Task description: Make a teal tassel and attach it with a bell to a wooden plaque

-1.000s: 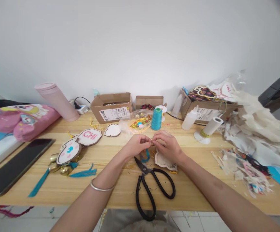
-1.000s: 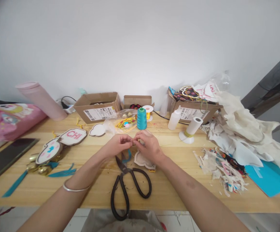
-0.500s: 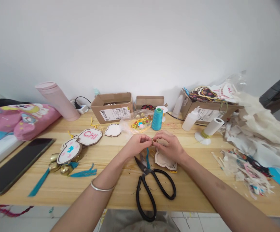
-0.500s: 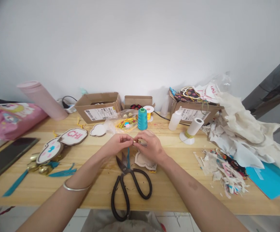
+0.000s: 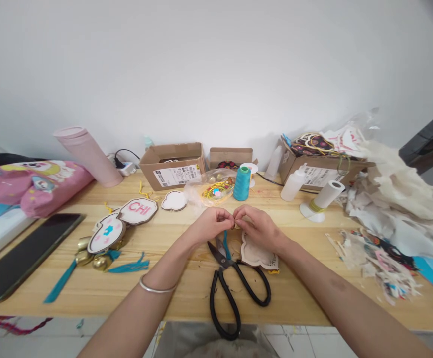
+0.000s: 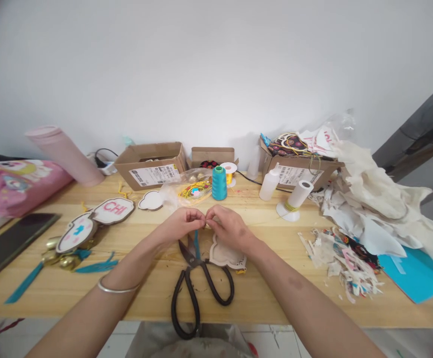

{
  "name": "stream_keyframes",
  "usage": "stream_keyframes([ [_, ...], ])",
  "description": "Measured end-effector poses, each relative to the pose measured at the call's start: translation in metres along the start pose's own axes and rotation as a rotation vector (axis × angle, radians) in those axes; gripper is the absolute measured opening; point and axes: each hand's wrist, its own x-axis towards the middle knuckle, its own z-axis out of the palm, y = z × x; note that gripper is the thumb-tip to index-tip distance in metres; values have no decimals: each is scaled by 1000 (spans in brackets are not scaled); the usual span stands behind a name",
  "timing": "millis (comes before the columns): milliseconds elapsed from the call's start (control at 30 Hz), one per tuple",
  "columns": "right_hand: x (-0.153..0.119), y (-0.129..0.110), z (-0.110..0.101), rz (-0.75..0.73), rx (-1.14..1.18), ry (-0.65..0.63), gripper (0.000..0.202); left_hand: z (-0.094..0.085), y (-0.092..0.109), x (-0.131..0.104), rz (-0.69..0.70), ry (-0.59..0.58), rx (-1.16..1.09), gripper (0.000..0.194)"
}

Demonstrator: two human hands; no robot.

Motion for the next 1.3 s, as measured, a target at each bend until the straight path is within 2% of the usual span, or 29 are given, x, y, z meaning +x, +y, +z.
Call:
stream_keyframes([
  [133, -1, 0, 1, 69, -1, -21, 6, 1, -2, 0, -31, 14, -33, 10],
  [300, 0, 4, 2, 68, 18, 48, 6, 3, 2, 0, -17, 32, -91, 9],
  [400, 0, 6, 2, 26, 23, 115, 7, 5, 4, 1, -6, 73, -103, 10],
  [533, 1, 4, 0, -75, -50, 162, 5, 6, 4, 0, -74, 112, -231, 12],
  [667, 2, 1, -3, -148, -97, 158, 5, 6, 0, 0, -101, 49, -377, 18],
  [800, 3, 0, -4, -178, -94, 136, 7, 6, -1, 0, -91, 21, -384, 20],
  [967, 2, 2, 1, -25, 13, 184, 6, 8, 3, 1, -75, 118, -231, 16],
  [1100, 3, 0, 3, 97, 75, 233, 8, 10, 6, 1, 48, 174, -47, 12],
  [1300, 3, -2, 2, 173, 128, 277, 8, 10, 12, -1, 265, 300, 412, 11],
])
